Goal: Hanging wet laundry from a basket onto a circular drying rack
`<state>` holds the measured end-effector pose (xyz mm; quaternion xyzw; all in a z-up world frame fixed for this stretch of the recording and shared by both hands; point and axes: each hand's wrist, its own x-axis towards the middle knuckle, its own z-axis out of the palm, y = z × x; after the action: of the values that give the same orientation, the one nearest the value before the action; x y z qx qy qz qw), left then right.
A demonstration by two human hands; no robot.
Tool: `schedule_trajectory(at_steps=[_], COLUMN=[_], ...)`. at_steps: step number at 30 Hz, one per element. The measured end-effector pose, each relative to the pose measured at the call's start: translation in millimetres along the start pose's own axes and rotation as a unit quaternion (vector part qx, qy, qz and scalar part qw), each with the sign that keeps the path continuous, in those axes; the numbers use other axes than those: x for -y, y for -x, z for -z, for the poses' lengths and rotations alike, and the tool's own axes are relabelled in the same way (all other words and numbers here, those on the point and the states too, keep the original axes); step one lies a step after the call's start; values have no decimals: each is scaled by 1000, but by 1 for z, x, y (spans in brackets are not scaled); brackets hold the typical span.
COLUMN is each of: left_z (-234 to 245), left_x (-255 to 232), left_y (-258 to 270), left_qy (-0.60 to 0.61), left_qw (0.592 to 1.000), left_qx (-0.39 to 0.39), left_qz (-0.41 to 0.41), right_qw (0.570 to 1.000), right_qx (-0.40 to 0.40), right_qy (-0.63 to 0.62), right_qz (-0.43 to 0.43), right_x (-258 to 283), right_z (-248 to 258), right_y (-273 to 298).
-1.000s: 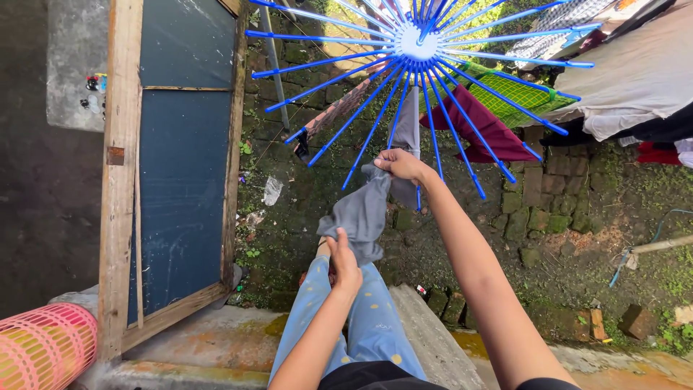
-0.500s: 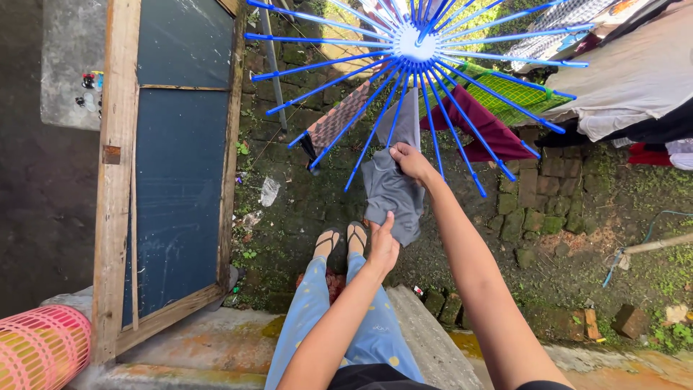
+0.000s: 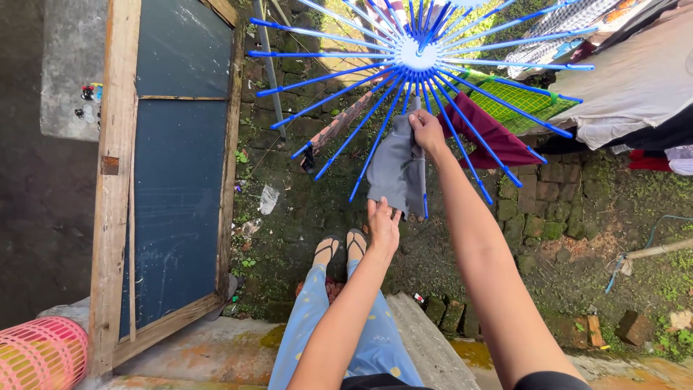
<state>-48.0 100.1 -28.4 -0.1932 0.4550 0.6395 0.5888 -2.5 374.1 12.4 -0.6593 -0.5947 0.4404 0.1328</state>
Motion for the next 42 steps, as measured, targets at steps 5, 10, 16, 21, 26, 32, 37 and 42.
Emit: schedule_trajectory(at_steps=[5, 10, 16, 21, 26, 32, 37, 42], left_z=[-9, -27, -16, 14, 9, 26, 16, 6], left_x=[5, -12, -14, -30, -34, -20, -30, -37], left_y=[9, 41, 50, 26, 20, 9, 20, 29], left_qy=[-29, -88, -283, -336, -231, -163, -125, -137], left_qw=[996, 988, 944, 914, 964, 976, 976, 975], left_qx=[-68, -117, -157, -225, -134, -68, -58, -53], left_qz=[58, 40, -58, -4, 11, 125, 166, 168], right_qw=[996, 994, 977, 955, 978, 979, 960, 984], right_qx=[-17, -38, -172, 136, 88, 53, 97, 3], right_qy=[88, 97, 41, 257, 181, 189, 246, 162], right_qz=[23, 16, 117, -63, -48, -63, -96, -79], right_x=[13, 8, 66, 89, 31, 52, 51, 32], right_z=[4, 0, 14, 2, -33, -19, -13, -22], right_y=[-15, -40, 61, 156, 158, 174, 151, 140])
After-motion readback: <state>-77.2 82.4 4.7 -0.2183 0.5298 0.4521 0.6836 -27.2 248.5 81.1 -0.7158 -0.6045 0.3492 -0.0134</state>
